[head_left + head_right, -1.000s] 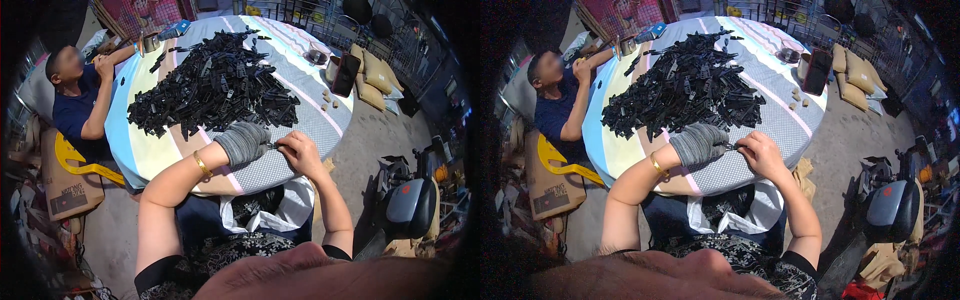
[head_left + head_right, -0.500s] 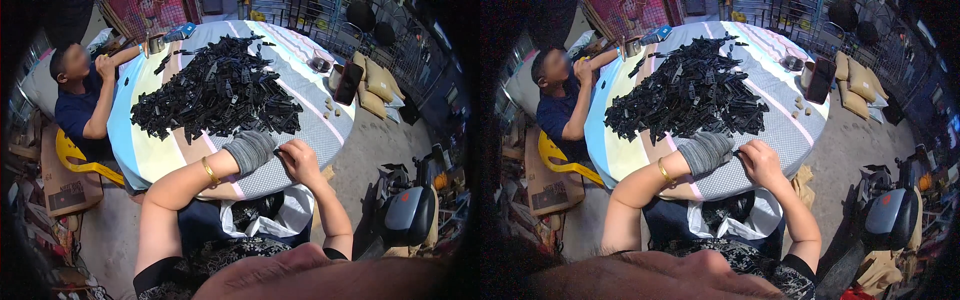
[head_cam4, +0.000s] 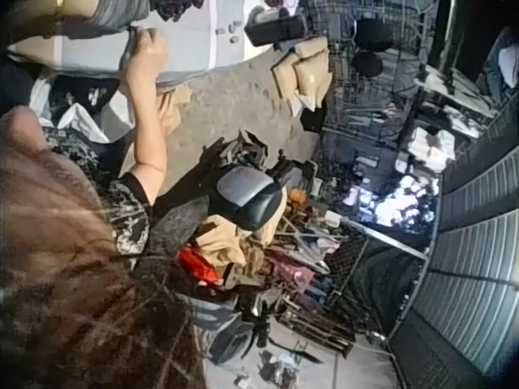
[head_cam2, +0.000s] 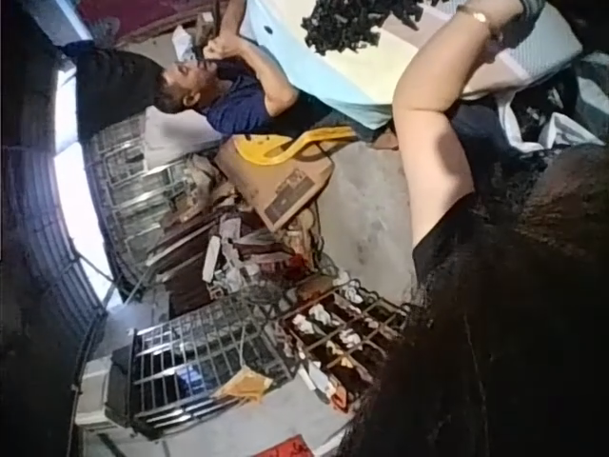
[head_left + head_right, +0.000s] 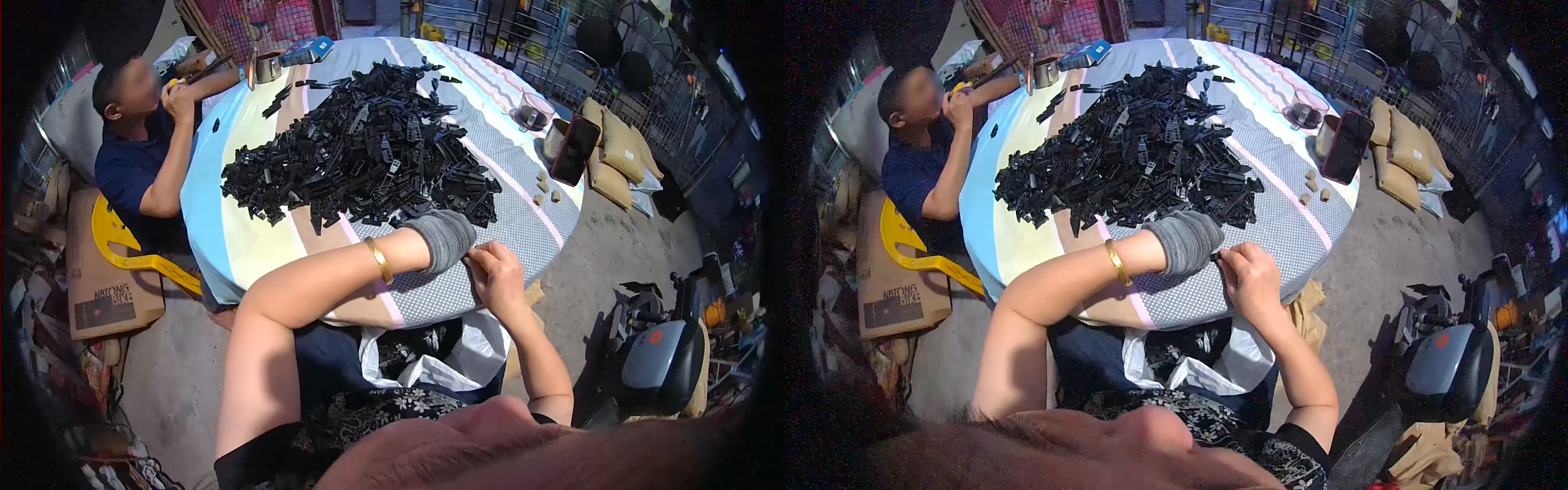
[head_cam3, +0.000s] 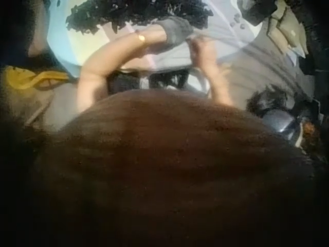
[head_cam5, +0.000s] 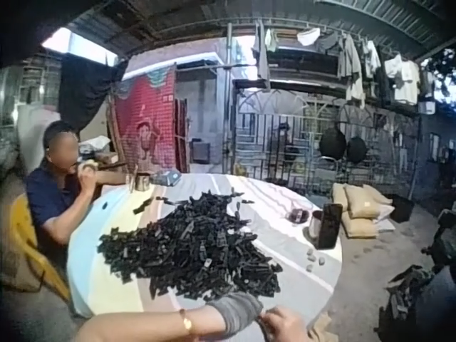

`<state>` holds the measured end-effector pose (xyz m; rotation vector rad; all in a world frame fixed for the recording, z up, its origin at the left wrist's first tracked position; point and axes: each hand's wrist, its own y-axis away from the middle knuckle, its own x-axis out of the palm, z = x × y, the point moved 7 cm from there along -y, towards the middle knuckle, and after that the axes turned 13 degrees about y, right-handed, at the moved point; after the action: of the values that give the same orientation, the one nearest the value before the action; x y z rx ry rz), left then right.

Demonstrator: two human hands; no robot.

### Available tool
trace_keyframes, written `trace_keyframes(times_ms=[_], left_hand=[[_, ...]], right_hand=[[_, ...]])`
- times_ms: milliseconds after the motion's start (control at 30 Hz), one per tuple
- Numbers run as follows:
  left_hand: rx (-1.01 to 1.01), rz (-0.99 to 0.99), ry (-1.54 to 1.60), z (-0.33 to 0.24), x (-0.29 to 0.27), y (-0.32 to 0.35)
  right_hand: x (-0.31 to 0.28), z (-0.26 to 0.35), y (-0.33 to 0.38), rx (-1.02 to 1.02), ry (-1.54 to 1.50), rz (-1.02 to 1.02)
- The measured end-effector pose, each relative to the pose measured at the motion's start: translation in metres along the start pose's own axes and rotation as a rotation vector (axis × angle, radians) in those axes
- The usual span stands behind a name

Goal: Sorting and picking small black plastic parts from a large pile on a table.

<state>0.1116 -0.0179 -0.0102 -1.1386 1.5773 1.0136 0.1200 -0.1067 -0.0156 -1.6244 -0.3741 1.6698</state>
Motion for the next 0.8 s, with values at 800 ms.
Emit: trace_keyframes(times_ms=[800], left_hand=[[0.057,-0.173,0.595,0.014,0.001,0.033]], right_hand=[[0.011,-0.021,0.008,0.129,-0.495,0.071]])
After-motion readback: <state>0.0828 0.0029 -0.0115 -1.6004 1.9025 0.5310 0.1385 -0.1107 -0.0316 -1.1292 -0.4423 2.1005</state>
